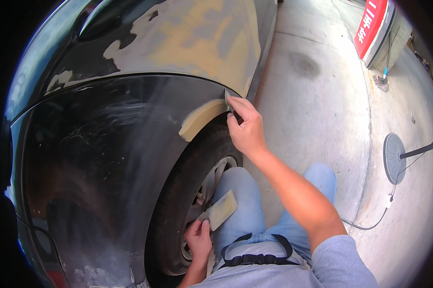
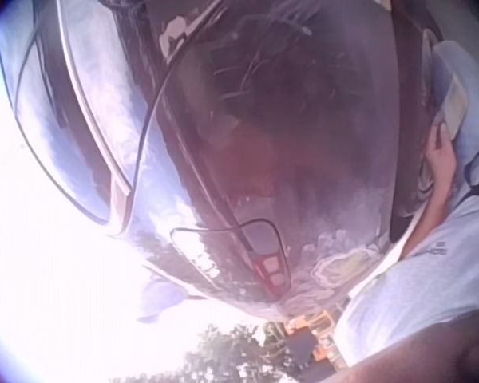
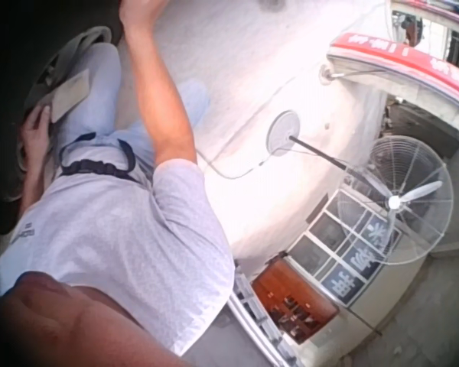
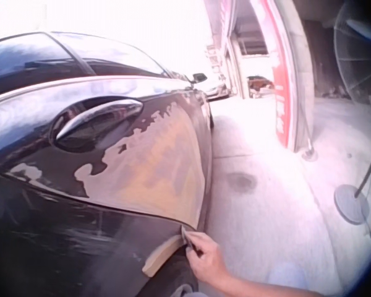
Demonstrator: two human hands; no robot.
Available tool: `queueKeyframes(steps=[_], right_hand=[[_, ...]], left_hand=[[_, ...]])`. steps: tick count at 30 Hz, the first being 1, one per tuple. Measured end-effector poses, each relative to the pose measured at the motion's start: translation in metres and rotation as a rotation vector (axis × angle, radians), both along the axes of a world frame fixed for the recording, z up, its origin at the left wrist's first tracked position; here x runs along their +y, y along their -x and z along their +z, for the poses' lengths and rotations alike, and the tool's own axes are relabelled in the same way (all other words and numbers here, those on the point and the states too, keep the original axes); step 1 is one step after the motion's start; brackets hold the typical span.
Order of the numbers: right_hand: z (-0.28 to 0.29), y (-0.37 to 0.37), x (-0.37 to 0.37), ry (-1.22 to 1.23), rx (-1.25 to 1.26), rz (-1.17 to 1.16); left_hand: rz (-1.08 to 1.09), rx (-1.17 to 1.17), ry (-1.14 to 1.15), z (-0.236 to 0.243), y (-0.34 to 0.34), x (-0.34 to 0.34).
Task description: The person applies beige body filler to a black car's side panel and wheel arch using a spreader, smoothing the material over several areas. The person then walks into a workshop, opens a paint can, and handles a small plastic bag containing a yellow object.
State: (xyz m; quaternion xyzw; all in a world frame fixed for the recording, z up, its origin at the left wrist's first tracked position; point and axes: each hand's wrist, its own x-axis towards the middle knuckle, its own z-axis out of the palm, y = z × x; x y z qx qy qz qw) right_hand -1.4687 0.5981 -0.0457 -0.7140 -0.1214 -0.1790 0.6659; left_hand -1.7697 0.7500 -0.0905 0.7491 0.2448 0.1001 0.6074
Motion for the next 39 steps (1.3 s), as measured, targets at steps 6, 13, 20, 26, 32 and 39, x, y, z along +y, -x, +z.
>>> queueKeyframes(steps=[6, 13, 20, 26, 32, 39], right_hand=[[0.022, 0.014, 0.005, 0.045, -0.074, 0.017], [0.047, 0.032, 0.01, 0.077, -0.118, 0.04], [0.062, 0.047, 0.017, 0.161, -0.257, 0.056], [0.073, 0.062, 0.022, 0.259, -0.422, 0.044], [0.089, 0.074, 0.031, 0.261, -0.607, 0.006], [0.102, 0.099, 0.014, 0.249, -0.658, 0.21]], left_hand=[[0.008, -0.036, 0.032, 0.0, 0.001, 0.0], [0.037, -0.057, 0.082, -0.004, 0.004, -0.002], [0.047, -0.066, 0.141, -0.005, 0.004, -0.003], [0.056, -0.064, 0.115, 0.002, 0.007, -0.005], [0.08, -0.076, 0.115, 0.013, 0.005, -0.01], [0.094, -0.064, 0.092, 0.036, 0.003, -0.019]])
